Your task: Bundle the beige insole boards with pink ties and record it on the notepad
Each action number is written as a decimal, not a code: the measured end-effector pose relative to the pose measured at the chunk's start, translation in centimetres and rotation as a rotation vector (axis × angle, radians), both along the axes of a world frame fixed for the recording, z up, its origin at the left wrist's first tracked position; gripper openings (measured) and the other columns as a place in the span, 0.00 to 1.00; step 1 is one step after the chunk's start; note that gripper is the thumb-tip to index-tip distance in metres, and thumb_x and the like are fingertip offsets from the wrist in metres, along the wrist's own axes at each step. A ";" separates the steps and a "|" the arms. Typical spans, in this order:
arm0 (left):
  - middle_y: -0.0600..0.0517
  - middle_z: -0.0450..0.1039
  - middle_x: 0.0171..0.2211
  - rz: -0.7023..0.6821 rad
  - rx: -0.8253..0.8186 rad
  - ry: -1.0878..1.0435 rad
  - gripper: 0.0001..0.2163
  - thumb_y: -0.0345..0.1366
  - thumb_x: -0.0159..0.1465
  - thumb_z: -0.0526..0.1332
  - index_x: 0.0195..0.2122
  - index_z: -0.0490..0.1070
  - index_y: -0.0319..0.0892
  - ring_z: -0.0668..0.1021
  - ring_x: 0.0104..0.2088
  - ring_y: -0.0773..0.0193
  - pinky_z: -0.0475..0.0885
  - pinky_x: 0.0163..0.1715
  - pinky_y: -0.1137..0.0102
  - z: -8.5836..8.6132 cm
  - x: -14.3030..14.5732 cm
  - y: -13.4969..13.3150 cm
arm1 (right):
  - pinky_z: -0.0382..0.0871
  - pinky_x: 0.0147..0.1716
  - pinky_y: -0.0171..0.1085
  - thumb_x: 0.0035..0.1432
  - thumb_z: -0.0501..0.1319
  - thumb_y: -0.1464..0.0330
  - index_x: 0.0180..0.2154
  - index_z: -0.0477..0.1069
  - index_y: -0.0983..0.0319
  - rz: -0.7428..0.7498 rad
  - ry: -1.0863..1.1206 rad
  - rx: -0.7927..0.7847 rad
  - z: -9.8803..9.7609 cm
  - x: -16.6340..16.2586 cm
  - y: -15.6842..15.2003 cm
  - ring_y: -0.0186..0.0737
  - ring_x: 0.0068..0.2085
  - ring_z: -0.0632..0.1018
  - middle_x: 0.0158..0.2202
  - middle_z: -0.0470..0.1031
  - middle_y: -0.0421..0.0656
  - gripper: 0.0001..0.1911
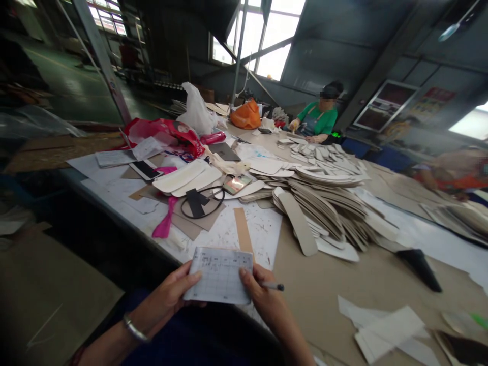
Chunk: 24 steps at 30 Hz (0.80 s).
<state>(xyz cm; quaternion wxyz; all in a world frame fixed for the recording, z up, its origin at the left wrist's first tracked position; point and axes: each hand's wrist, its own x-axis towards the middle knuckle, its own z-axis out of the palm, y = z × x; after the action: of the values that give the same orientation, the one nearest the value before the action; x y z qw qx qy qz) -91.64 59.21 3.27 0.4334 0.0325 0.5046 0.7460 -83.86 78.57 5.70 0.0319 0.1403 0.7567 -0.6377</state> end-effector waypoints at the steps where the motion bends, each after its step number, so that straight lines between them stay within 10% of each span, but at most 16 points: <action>1: 0.46 0.75 0.38 0.000 -0.012 0.007 0.24 0.44 0.56 0.61 0.50 0.63 0.38 0.76 0.35 0.58 0.73 0.32 0.67 0.0 0.2 0.0 | 0.69 0.29 0.35 0.56 0.56 0.52 0.37 0.73 0.63 0.004 0.005 0.003 -0.1 0.2 0.0 0.39 0.31 0.74 0.31 0.74 0.44 0.21; 24: 0.45 0.76 0.30 -0.027 0.029 0.138 0.22 0.46 0.54 0.64 0.41 0.70 0.30 0.75 0.29 0.63 0.71 0.26 0.72 -0.8 3.3 -2.4 | 0.71 0.33 0.39 0.53 0.57 0.51 0.37 0.73 0.64 -0.030 0.047 0.061 -0.1 3.9 -2.2 0.46 0.34 0.76 0.33 0.76 0.46 0.23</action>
<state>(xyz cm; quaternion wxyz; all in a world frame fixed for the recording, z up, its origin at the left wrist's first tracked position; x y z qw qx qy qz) -88.32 56.83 2.49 0.4069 0.0969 0.5221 0.7433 -79.97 76.41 5.56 0.0005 0.1376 0.7742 -0.6178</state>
